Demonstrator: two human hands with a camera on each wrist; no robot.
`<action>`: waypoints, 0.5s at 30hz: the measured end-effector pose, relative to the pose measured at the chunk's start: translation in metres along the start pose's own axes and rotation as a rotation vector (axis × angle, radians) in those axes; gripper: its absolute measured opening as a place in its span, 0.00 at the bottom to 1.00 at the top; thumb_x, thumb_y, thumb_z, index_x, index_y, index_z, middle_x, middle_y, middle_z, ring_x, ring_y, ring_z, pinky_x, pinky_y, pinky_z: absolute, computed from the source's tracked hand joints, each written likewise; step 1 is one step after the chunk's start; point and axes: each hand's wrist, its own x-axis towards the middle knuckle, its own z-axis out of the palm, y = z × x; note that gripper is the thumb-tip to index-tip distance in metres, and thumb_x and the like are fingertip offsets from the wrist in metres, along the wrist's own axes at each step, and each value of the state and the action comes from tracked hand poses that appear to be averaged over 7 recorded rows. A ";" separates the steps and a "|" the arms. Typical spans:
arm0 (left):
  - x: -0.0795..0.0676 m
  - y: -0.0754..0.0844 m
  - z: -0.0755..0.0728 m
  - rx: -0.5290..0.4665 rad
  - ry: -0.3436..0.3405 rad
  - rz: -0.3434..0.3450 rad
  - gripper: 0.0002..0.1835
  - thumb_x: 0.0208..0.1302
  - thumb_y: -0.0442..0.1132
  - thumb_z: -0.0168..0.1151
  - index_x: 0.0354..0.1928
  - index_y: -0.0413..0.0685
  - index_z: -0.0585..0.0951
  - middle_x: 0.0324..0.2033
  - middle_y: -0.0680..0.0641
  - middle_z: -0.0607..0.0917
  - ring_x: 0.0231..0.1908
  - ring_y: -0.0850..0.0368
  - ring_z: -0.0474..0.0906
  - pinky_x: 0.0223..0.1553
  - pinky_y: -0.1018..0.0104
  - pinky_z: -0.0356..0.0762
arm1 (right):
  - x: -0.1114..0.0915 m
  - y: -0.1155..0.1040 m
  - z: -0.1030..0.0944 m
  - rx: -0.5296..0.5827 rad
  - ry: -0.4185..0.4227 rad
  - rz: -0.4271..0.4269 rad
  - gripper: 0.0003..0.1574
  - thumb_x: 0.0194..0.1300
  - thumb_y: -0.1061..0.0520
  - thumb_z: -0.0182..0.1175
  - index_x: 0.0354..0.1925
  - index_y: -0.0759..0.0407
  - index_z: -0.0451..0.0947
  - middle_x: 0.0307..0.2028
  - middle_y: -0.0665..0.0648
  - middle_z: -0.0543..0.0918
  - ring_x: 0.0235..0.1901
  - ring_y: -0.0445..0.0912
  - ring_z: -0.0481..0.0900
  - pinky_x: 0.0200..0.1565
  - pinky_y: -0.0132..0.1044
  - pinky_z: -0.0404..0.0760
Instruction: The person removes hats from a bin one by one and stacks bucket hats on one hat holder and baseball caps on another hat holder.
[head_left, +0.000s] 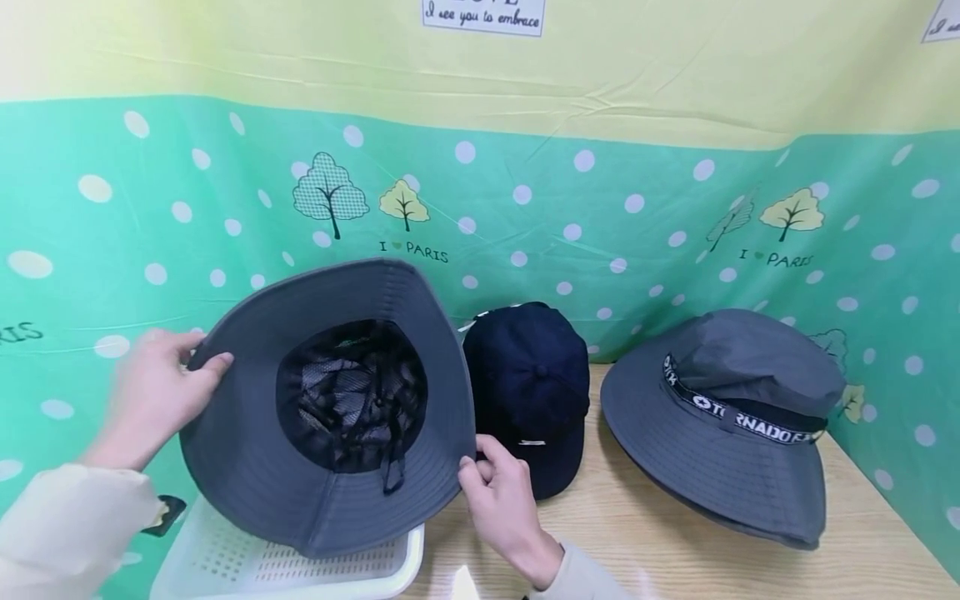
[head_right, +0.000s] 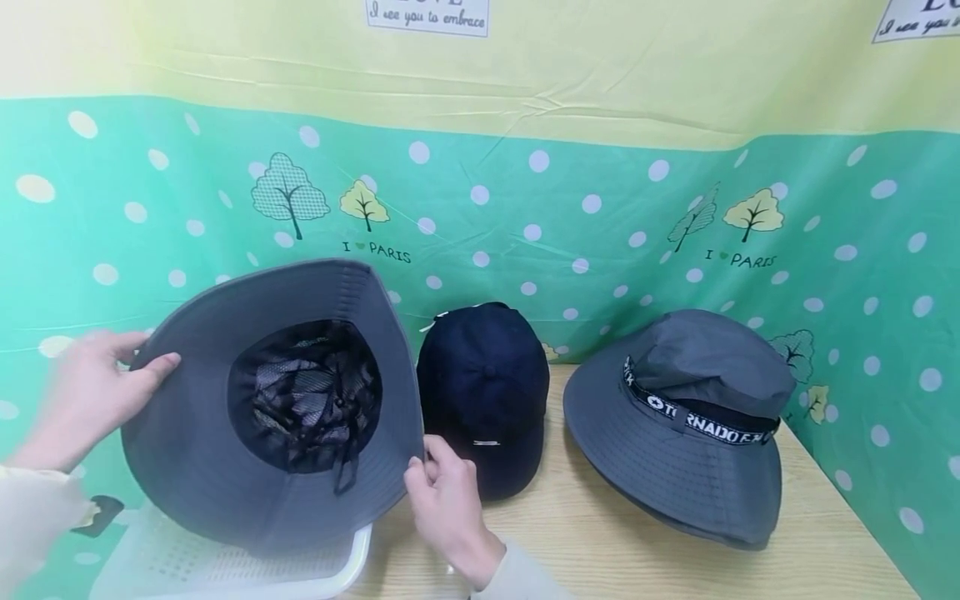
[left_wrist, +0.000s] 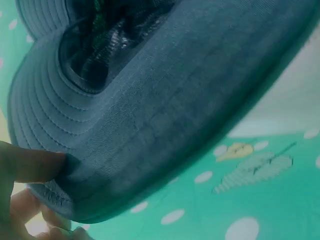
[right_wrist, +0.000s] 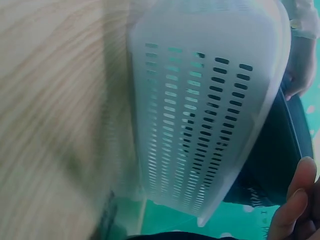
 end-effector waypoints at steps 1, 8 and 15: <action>0.000 -0.001 -0.001 0.013 0.020 0.006 0.11 0.57 0.37 0.63 0.21 0.41 0.77 0.14 0.46 0.67 0.21 0.49 0.62 0.19 0.61 0.57 | 0.000 -0.004 0.000 0.033 0.003 0.002 0.14 0.59 0.74 0.55 0.40 0.59 0.78 0.05 0.47 0.66 0.06 0.28 0.59 0.09 0.23 0.60; -0.002 -0.004 -0.008 -0.057 0.112 -0.077 0.12 0.62 0.41 0.62 0.22 0.44 0.79 0.09 0.50 0.62 0.13 0.57 0.59 0.14 0.65 0.54 | 0.000 0.004 0.003 0.202 0.004 0.036 0.09 0.68 0.70 0.50 0.42 0.63 0.75 0.09 0.55 0.75 0.06 0.44 0.73 0.11 0.32 0.74; -0.006 -0.009 -0.013 -0.141 0.154 -0.221 0.20 0.67 0.47 0.57 0.20 0.43 0.71 0.08 0.53 0.65 0.11 0.62 0.59 0.12 0.67 0.55 | 0.004 -0.015 0.001 0.261 0.024 0.094 0.08 0.68 0.73 0.48 0.40 0.69 0.73 0.13 0.62 0.78 0.07 0.50 0.74 0.11 0.36 0.75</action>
